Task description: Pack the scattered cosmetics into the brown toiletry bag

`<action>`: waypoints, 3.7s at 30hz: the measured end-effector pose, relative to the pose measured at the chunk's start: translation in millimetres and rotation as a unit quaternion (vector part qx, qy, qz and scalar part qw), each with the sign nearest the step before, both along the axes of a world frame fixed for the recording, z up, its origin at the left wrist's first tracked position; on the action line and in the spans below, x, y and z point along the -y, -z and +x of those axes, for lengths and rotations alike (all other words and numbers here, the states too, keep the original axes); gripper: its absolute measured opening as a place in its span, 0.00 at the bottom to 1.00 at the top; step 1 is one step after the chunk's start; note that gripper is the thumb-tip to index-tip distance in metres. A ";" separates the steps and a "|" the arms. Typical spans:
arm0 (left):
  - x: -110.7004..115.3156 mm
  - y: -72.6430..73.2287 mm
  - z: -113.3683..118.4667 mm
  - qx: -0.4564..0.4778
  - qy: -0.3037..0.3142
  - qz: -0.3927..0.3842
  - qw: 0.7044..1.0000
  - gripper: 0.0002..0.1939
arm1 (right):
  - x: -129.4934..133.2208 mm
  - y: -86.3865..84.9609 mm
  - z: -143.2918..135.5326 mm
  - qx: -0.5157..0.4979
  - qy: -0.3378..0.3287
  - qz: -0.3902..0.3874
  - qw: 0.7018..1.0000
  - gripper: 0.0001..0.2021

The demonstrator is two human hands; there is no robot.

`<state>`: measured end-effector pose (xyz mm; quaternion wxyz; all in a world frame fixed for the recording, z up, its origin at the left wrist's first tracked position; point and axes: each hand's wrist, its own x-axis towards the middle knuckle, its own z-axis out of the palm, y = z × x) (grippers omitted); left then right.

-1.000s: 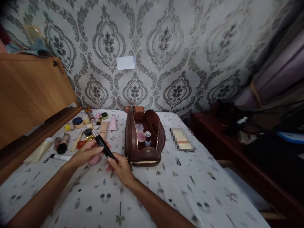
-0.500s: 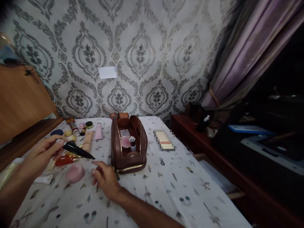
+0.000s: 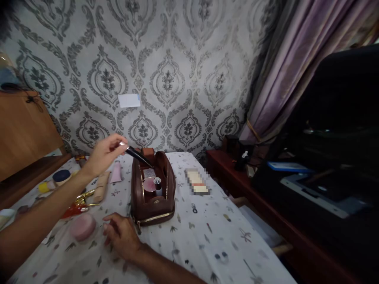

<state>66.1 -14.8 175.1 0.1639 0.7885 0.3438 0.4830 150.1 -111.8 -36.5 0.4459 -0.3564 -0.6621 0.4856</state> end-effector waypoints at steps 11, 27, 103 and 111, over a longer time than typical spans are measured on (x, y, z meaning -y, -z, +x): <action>-42.4 14.2 73.9 -0.251 -0.058 0.014 0.966 0.06 | 0.5 -1.7 1.9 0.026 -0.003 0.001 1.000 0.22; -68.7 30.0 93.9 -0.358 -0.042 -0.042 0.932 0.07 | 2.6 -5.1 1.5 0.031 -0.005 -0.021 0.999 0.22; -82.1 50.8 103.1 -0.233 0.065 -0.151 0.958 0.06 | 0.7 1.0 -1.5 0.002 -0.028 -0.051 0.998 0.23; -83.6 57.9 106.6 -0.202 0.051 -0.154 0.966 0.09 | -1.6 5.9 -3.3 0.000 -0.029 -0.051 0.998 0.21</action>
